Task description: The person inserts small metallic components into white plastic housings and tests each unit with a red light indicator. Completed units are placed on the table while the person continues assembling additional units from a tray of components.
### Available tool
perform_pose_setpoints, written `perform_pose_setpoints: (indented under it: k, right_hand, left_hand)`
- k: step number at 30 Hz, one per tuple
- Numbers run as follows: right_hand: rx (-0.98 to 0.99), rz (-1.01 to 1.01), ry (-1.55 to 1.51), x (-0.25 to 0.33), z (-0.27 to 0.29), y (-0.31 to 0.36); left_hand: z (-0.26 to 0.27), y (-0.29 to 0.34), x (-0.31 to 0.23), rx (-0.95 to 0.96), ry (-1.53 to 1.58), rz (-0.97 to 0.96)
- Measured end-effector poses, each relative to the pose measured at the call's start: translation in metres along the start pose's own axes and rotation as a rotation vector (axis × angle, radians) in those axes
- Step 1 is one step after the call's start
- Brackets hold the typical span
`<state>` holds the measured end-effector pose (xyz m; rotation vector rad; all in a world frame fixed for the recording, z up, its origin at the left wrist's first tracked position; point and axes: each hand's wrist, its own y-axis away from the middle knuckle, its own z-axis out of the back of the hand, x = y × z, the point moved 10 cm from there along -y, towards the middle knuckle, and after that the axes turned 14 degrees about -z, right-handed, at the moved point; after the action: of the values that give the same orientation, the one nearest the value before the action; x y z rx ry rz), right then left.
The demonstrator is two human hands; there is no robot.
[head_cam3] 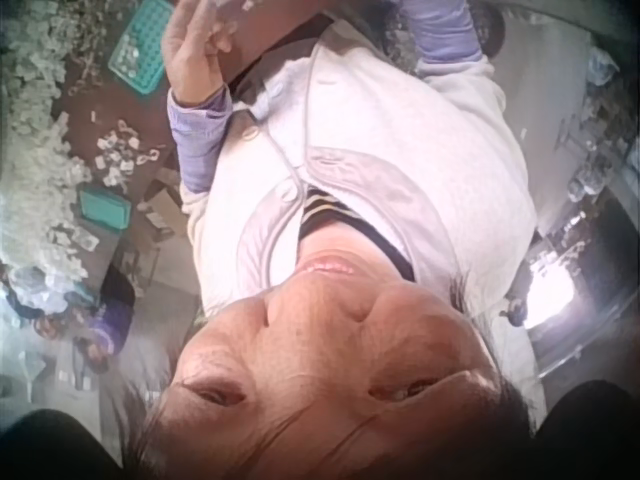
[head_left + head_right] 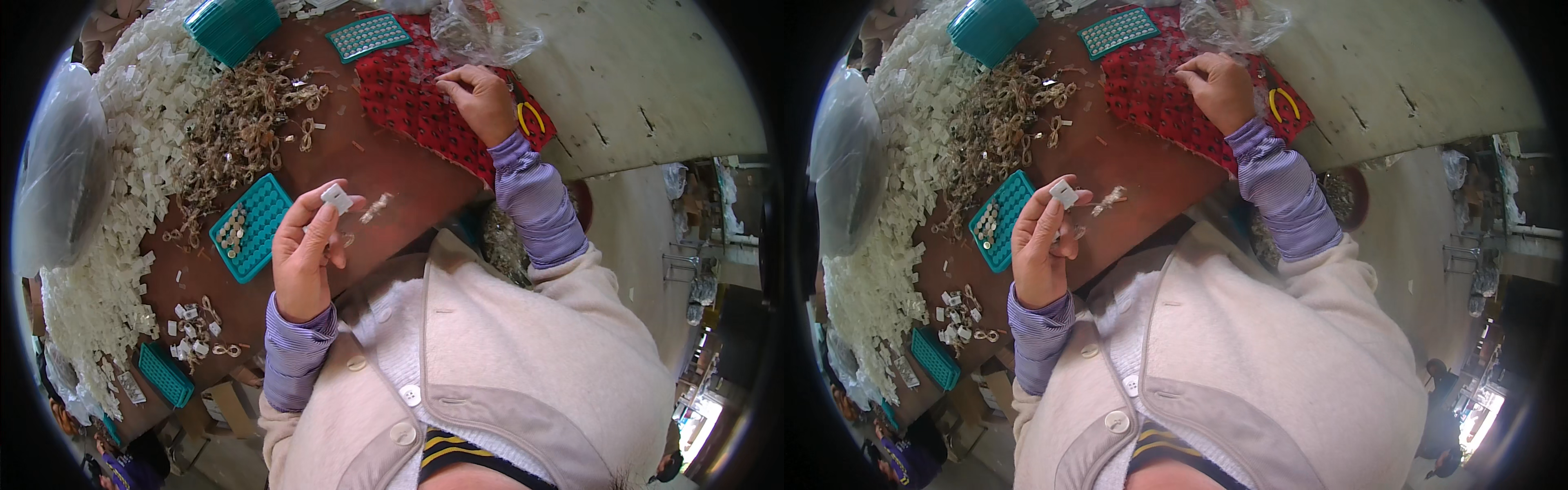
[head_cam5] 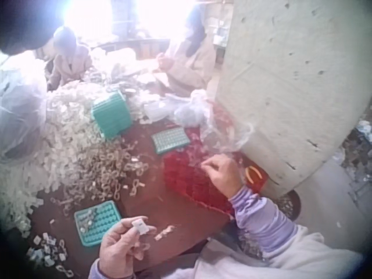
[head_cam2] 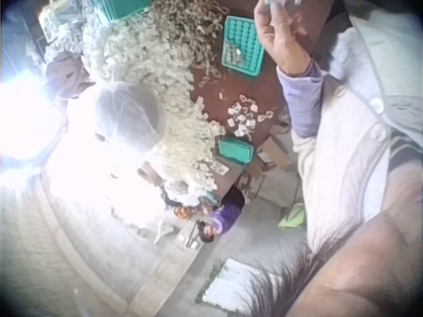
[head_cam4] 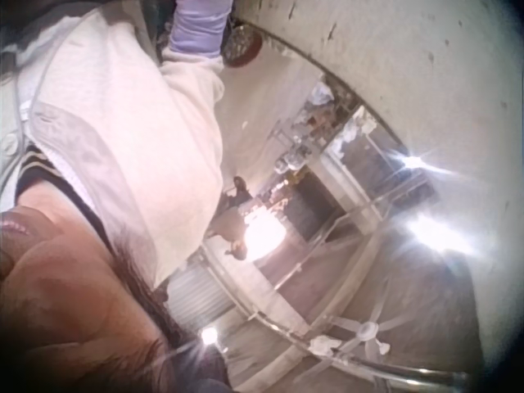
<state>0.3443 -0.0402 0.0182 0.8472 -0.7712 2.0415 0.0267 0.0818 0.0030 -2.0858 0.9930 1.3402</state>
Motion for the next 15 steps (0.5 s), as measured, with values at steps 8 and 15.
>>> perform_pose_setpoints:
  k: [8, 15]
  right_hand:
    - [-0.026, 0.21, 0.55, 0.018, -0.04, -0.007]
    - [0.478, 0.207, -0.427, 0.118, -0.038, 0.094]
  left_hand:
    - [-0.007, 0.012, 0.002, 0.058, -0.025, 0.004]
    - [-0.007, 0.002, 0.016, -0.004, 0.052, 0.046]
